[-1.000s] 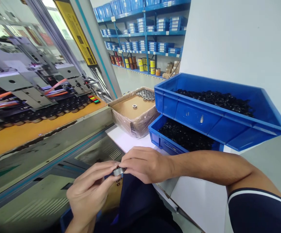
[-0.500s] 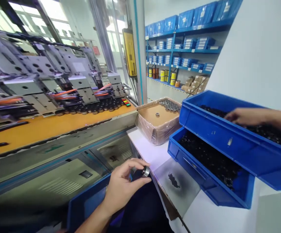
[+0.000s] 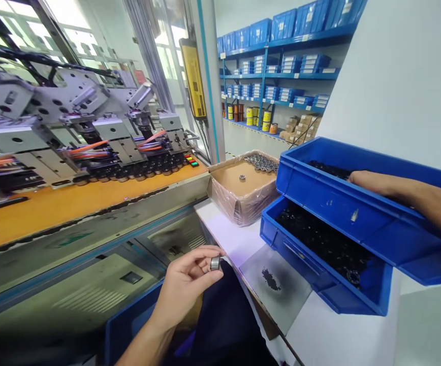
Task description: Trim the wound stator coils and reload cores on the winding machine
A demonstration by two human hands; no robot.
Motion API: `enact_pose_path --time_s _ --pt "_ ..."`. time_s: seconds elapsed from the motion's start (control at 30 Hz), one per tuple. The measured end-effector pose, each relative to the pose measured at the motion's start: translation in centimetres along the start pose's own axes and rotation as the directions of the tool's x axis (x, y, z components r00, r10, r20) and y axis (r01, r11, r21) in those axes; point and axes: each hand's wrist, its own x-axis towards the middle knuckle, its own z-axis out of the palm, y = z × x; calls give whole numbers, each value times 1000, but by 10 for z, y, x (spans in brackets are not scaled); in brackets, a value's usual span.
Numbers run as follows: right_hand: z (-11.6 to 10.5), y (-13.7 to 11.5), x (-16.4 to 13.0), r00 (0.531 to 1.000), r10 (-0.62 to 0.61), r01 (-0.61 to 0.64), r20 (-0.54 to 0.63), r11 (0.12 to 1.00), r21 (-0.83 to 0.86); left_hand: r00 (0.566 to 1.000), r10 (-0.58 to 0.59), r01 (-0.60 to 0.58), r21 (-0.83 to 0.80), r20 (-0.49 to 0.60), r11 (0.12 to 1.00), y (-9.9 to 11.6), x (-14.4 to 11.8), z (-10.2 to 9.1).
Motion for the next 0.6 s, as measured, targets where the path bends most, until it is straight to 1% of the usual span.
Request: enact_pose_path --time_s 0.07,0.1,0.13,0.2,0.23,0.27,0.3,0.33,0.37,0.4,0.47,0.53,0.6 --pt "-9 -13 5 996 12 -11 87 1000 -19 1000 3 -3 -18 -26 1000 1 0 -2" --pt "-13 -23 4 994 16 -13 104 999 -29 999 0 -1 -28 -39 1000 3 0 -3" --pt "-17 -35 1 996 -5 7 93 1000 -20 999 -7 6 -36 -49 999 4 0 -3" --pt "-18 -67 -18 989 -148 147 10 986 75 998 -22 20 -46 -61 999 7 0 -2" --pt "-15 -87 -32 942 -324 336 -91 924 185 997 -25 22 -46 -68 999 8 1 -1" --pt "-8 -107 -50 847 -486 530 -217 802 275 997 -24 21 -41 -72 999 9 0 0" --pt "2 -126 -69 764 -577 644 -287 703 302 997 -22 20 -33 -75 999 9 0 2" --pt "15 -145 -88 705 -627 709 -331 625 325 997 -18 16 -22 -78 1000 10 0 3" --pt "29 -162 -107 654 -670 754 -350 544 368 997 -13 13 -7 -78 1000 10 0 4" --pt "44 -175 -123 622 -681 778 -387 482 402 997 -6 7 10 -81 1000 9 -1 5" --pt "71 -193 -148 549 -703 829 -453 386 406 997 18 -14 40 -81 999 9 -2 8" --pt "89 -199 -162 496 -712 859 -498 317 402 996 52 -49 44 -78 998 9 -3 13" --pt "99 -199 -166 467 -722 871 -511 273 409 994 83 -81 30 -74 996 8 -4 17"
